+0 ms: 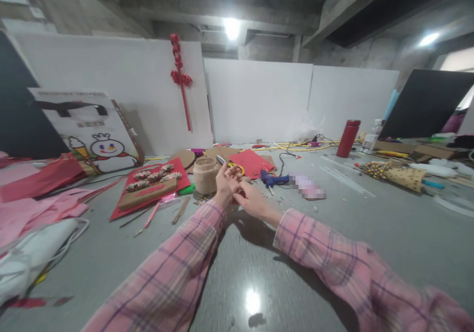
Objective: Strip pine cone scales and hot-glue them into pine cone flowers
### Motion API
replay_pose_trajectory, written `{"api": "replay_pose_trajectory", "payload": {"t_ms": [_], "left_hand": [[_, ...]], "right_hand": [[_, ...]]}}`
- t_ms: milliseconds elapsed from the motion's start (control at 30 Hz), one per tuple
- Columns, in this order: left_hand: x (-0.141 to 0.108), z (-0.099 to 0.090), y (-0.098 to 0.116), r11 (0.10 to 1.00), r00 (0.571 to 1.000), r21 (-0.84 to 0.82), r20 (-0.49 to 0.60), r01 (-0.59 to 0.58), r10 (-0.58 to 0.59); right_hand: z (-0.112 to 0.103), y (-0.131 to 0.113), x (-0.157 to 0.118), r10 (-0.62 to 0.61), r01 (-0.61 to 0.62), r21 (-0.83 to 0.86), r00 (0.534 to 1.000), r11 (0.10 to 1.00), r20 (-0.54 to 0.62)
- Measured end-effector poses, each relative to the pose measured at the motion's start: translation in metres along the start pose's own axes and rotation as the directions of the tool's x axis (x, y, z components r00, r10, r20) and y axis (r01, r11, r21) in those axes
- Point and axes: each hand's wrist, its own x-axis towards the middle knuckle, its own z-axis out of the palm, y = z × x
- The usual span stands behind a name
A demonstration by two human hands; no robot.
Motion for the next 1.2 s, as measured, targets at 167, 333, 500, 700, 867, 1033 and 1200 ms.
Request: {"api": "replay_pose_trajectory", "payload": {"t_ms": [167, 333, 500, 700, 867, 1033, 1200], "left_hand": [[0.002, -0.004, 0.010, 0.998, 0.999, -0.051, 0.022, -0.035, 0.036], [-0.003, 0.006, 0.026, 0.995, 0.988, -0.039, 0.121, -0.094, 0.098], [-0.008, 0.008, 0.043, 0.874, 0.963, 0.453, 0.261, -0.176, 0.059], [-0.049, -0.006, 0.047, -0.091, 0.774, 0.960, 0.157, -0.266, -0.613], [-0.077, -0.031, 0.012, -0.624, 0.919, 0.679, 0.227, -0.387, -0.323], [-0.053, -0.047, 0.014, -0.754, 0.927, 0.602, 0.373, -0.263, -0.026], [-0.044, -0.029, 0.005, -0.453, 0.788, 0.806, 0.539, -0.381, 0.296]], "right_hand": [[0.006, 0.002, -0.004, -0.086, 0.077, 0.044, 0.955, 0.996, 0.284], [0.011, 0.001, -0.001, -0.038, 0.039, -0.009, 0.995, 0.999, 0.091], [-0.004, 0.009, 0.002, -0.065, 0.086, 0.025, 0.882, 0.996, -0.466], [-0.017, 0.038, -0.025, -0.141, 0.061, -0.159, 0.816, 0.985, -0.561], [-0.027, 0.056, -0.040, -0.079, -0.022, -0.172, 0.824, 0.985, -0.560], [-0.031, 0.063, -0.039, -0.043, -0.026, -0.131, 0.866, 0.991, -0.498], [-0.026, 0.058, -0.037, -0.037, 0.018, -0.044, 0.876, 0.999, -0.481]]}}
